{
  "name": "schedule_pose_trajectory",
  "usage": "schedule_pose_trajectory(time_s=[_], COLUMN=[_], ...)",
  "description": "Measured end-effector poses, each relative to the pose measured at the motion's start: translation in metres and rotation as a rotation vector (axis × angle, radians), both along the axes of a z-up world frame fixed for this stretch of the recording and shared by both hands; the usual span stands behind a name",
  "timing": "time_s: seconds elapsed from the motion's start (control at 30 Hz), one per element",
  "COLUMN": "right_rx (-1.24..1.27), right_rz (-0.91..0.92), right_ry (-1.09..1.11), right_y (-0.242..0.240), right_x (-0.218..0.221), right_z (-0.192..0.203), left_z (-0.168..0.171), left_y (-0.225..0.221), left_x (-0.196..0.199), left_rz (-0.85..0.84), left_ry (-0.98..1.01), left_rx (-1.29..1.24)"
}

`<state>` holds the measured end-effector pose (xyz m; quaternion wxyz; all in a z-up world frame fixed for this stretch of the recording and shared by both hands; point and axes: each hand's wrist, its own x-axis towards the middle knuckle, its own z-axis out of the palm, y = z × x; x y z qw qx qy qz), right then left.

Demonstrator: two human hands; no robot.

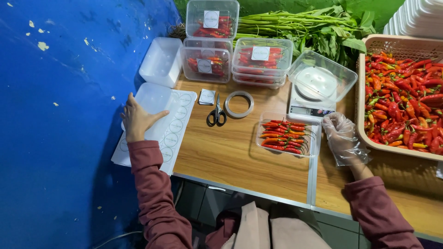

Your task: The person sorts red chiles by hand from a large basket onto a scale, places a label inside a clear plastic container, and then transfers the chiles into the container.

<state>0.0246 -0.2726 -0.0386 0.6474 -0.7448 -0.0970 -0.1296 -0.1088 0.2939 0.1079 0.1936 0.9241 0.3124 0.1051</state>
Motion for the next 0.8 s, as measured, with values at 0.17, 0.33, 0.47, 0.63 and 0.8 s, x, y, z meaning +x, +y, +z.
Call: schedule_pose_trajectory(time_s=[0.17, 0.33, 0.47, 0.63, 0.8], right_rx=[-0.021, -0.002, 0.009, 0.0, 0.021], right_rz=[0.026, 0.035, 0.034, 0.034, 0.046], right_ry=[0.018, 0.004, -0.01, -0.005, -0.006], right_y=[0.001, -0.002, -0.002, 0.0, -0.002], right_x=[-0.006, -0.001, 0.0, -0.003, -0.001], right_z=[0.011, 0.003, 0.0, 0.004, 0.001], left_z=[0.001, -0.004, -0.006, -0.001, 0.003], left_y=[0.003, 0.009, 0.016, 0.021, 0.019], left_x=[0.001, 0.004, 0.002, -0.001, -0.004], left_rz=[-0.017, -0.015, -0.038, -0.073, -0.069], left_ry=[-0.035, -0.025, -0.039, -0.082, -0.09], left_rx=[-0.012, -0.047, -0.097, -0.157, -0.215])
